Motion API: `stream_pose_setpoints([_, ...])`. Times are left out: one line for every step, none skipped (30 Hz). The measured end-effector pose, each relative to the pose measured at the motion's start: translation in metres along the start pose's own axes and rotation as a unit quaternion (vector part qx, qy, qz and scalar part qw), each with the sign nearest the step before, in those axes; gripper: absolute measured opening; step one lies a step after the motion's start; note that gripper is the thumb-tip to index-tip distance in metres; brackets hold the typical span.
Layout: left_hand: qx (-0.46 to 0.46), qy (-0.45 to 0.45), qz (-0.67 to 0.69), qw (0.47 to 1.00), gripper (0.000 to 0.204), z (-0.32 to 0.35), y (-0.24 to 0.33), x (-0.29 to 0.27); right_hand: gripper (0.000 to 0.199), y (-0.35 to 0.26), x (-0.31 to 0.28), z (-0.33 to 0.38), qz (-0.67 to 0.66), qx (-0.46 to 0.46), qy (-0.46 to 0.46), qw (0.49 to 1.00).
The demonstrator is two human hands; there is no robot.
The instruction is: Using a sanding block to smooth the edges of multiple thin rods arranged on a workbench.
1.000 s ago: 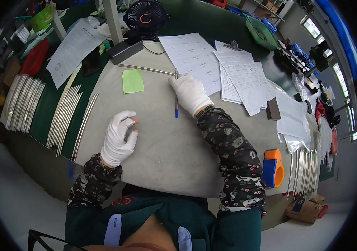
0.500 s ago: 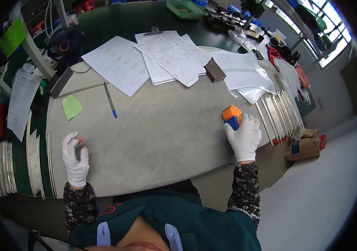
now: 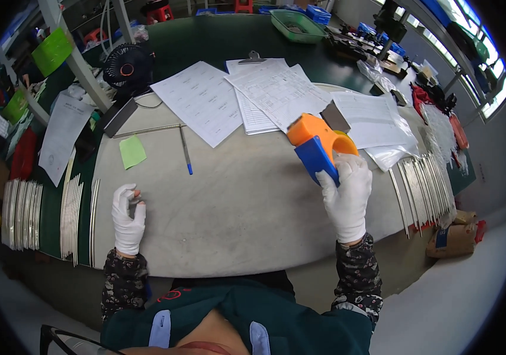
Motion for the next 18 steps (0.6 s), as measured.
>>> stream_pose_setpoints([0.003, 0.001, 0.016, 1.000, 0.034, -0.001, 0.001, 0.001, 0.028, -0.008, 0.017, -0.014, -0.034, -0.021, 0.006, 0.999])
stream_pose_setpoints([-0.015, -0.018, 0.039, 0.999, 0.033, -0.001, 0.000, 0.002, 0.028, -0.018, 0.037, -0.028, -0.070, -0.050, -0.020, 0.996])
stream_pose_setpoints([0.003, 0.011, 0.025, 1.000, 0.033, -0.001, 0.002, 0.000, 0.028, -0.027, 0.059, -0.042, -0.091, -0.077, -0.027, 0.992])
stream_pose_setpoints([0.005, 0.007, 0.027, 1.000, 0.032, -0.001, 0.002, 0.000, 0.027, -0.038, 0.080, -0.054, -0.109, -0.108, -0.026, 0.988])
stream_pose_setpoints([-0.017, -0.015, 0.034, 0.999, 0.031, -0.001, 0.001, 0.001, 0.027, -0.048, 0.100, -0.066, -0.119, -0.110, -0.029, 0.986])
stream_pose_setpoints([-0.006, -0.007, 0.026, 1.000, 0.032, -0.002, 0.001, 0.000, 0.024, -0.055, 0.121, -0.076, -0.117, -0.084, -0.068, 0.987])
stream_pose_setpoints([0.014, 0.021, 0.015, 1.000, 0.032, -0.001, 0.003, -0.003, 0.024, -0.065, 0.139, -0.086, -0.129, -0.099, -0.076, 0.984])
stream_pose_setpoints([0.013, 0.008, 0.015, 1.000, 0.032, -0.002, 0.004, -0.003, 0.023, -0.071, 0.157, -0.096, -0.116, -0.072, -0.086, 0.987])
stream_pose_setpoints([-0.011, -0.026, 0.022, 0.999, 0.032, -0.002, 0.002, -0.001, 0.024, -0.076, 0.174, -0.105, -0.100, -0.047, -0.080, 0.991])
stream_pose_setpoints([-0.010, -0.022, 0.020, 0.999, 0.032, -0.003, 0.003, -0.001, 0.024, -0.081, 0.192, -0.113, -0.105, -0.047, -0.096, 0.989])
stream_pose_setpoints([0.012, 0.000, 0.014, 1.000, 0.032, -0.003, 0.005, -0.003, 0.025, -0.083, 0.209, -0.121, -0.072, -0.025, -0.108, 0.991])
stream_pose_setpoints([0.010, -0.005, 0.014, 1.000, 0.031, -0.004, 0.006, -0.003, 0.028, -0.084, 0.224, -0.129, -0.035, -0.011, -0.098, 0.994])
stream_pose_setpoints([-0.015, -0.031, 0.021, 0.999, 0.030, -0.004, 0.004, -0.001, 0.028, -0.084, 0.239, -0.135, -0.039, -0.004, -0.119, 0.992])
stream_pose_setpoints([-0.015, -0.031, 0.017, 0.999, 0.028, -0.005, 0.004, -0.001, 0.027, -0.084, 0.251, -0.140, -0.018, -0.008, -0.113, 0.993])
stream_pose_setpoints([0.008, -0.011, 0.013, 1.000, 0.028, -0.006, 0.006, -0.003, 0.028, -0.083, 0.261, -0.144, 0.015, -0.003, -0.101, 0.995])
stream_pose_setpoints([0.014, -0.016, 0.008, 1.000, 0.028, -0.006, 0.007, -0.003, 0.030, -0.080, 0.270, -0.146, 0.041, 0.005, -0.127, 0.991])
stream_pose_setpoints([0.000, -0.040, 0.007, 0.999, 0.028, -0.006, 0.005, -0.002, 0.030, -0.079, 0.277, -0.146, 0.026, -0.003, -0.135, 0.991])
stream_pose_setpoints([0.016, -0.024, 0.005, 1.000, 0.028, -0.005, 0.006, -0.004, 0.031, -0.076, 0.281, -0.147, 0.032, 0.007, -0.144, 0.989])
Point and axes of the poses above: each hand's wrist, its own z-axis away from the middle knuckle, its own x-axis out of the palm, y = z × x, the point moved 4 cm from there along -z, towards the middle knuckle, and after that the axes turned 12 degrees about -z, right-handed, at the moved point
